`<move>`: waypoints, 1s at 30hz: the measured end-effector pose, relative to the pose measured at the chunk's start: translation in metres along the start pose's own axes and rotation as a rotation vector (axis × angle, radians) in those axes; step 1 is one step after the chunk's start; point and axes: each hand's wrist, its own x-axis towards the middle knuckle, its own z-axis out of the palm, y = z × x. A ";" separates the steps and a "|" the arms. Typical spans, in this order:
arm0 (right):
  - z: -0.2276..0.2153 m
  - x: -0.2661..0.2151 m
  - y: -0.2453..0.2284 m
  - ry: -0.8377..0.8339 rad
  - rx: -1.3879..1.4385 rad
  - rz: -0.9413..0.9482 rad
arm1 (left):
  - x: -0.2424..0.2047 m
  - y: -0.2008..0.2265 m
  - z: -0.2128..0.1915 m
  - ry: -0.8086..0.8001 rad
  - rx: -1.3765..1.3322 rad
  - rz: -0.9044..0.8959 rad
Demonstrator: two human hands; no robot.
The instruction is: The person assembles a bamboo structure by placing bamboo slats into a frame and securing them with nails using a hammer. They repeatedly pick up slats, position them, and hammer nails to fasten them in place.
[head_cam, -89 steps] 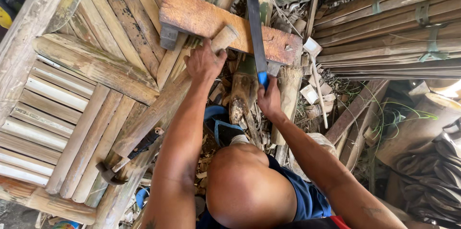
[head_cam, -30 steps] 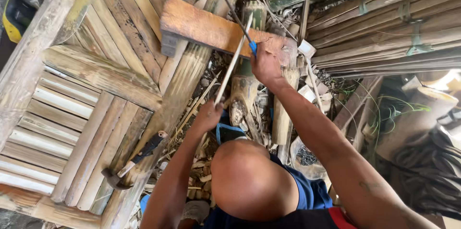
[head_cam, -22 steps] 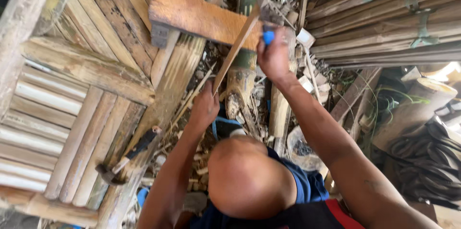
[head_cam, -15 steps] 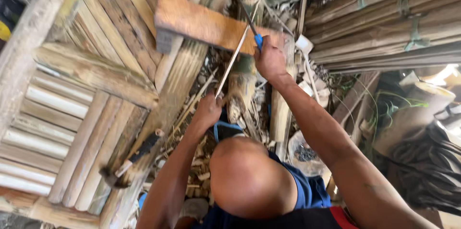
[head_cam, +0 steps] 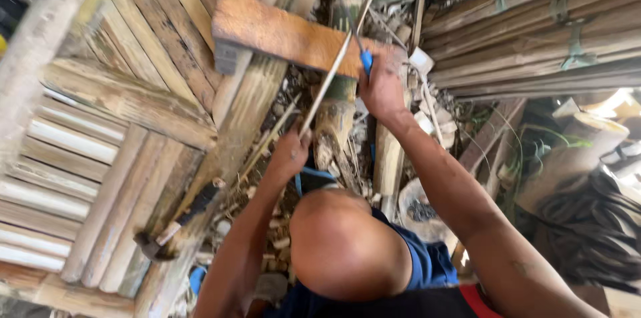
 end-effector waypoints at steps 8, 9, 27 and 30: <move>0.069 -0.005 0.034 0.041 0.005 0.013 | -0.018 0.012 -0.032 0.032 0.128 -0.032; 0.077 -0.017 0.044 -0.011 0.018 0.092 | -0.029 0.012 -0.036 0.102 0.143 -0.013; 0.092 -0.015 -0.308 -0.413 0.048 -0.913 | -0.223 -0.197 -0.285 0.615 0.651 -0.247; 0.158 -0.010 -0.373 -0.538 -0.148 -1.060 | -0.263 -0.253 -0.298 0.700 0.617 -0.290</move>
